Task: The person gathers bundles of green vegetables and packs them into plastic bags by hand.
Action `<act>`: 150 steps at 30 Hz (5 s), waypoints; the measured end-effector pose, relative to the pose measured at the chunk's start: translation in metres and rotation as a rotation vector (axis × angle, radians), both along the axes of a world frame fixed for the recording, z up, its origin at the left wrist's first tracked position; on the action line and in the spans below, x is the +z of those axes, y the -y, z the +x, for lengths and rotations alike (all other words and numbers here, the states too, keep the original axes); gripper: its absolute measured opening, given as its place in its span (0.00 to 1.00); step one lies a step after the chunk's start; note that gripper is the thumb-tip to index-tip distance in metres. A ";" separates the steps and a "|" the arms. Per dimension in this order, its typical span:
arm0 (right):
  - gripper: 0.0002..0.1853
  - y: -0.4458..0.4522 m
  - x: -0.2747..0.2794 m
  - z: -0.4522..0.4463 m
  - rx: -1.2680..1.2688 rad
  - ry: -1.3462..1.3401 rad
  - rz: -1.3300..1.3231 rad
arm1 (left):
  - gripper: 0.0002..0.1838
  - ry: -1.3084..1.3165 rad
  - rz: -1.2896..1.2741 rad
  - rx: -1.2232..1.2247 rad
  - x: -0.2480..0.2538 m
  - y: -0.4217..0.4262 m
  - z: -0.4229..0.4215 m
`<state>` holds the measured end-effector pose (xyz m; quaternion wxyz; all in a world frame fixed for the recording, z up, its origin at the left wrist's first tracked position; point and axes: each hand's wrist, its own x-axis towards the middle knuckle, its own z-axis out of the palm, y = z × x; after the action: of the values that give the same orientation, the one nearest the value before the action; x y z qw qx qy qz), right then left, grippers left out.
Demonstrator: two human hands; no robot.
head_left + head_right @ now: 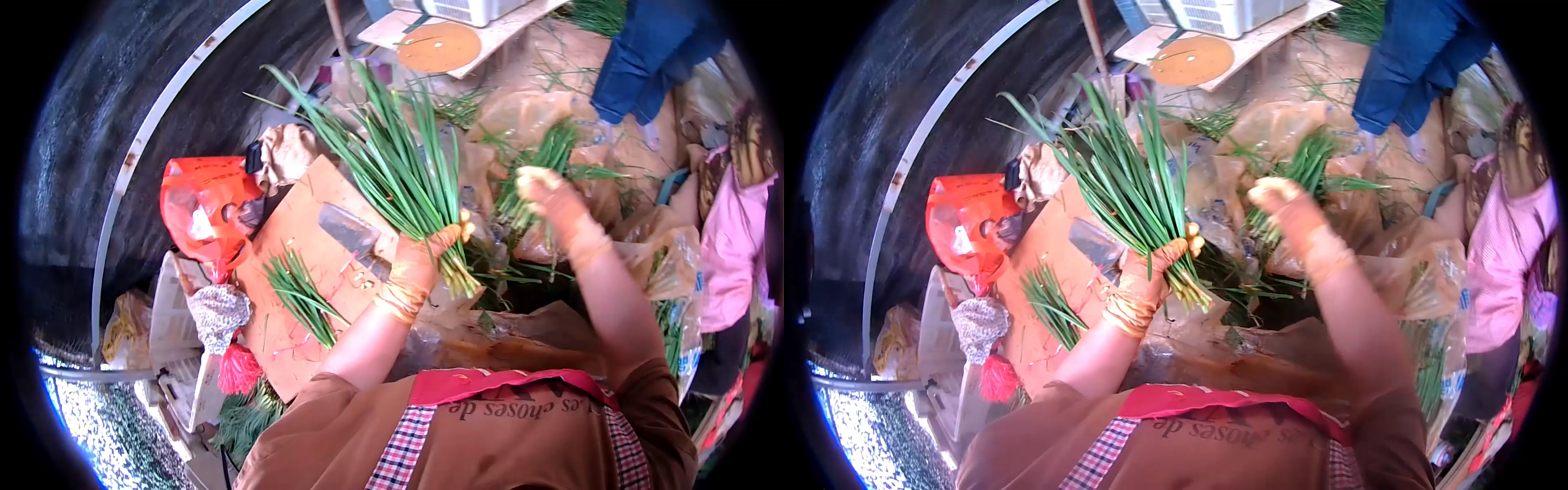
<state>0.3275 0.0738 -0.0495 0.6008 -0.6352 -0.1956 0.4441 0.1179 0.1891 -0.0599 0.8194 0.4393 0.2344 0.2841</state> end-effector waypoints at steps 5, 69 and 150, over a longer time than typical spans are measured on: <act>0.31 0.003 0.027 -0.072 0.129 -0.108 0.327 | 0.16 -0.070 0.065 -0.254 0.018 0.043 -0.002; 0.16 0.072 -0.047 0.202 -0.049 1.074 -1.286 | 0.26 -1.157 1.084 -0.196 -0.191 -0.325 0.167; 0.09 0.088 -0.090 0.109 0.919 1.517 -1.110 | 0.19 -1.281 1.577 -1.130 -0.132 -0.048 0.166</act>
<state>0.4367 -0.0141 -0.1392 -0.2823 -0.7982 -0.5128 0.1420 0.2838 0.2368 -0.1915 0.0603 0.9328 0.1348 -0.3289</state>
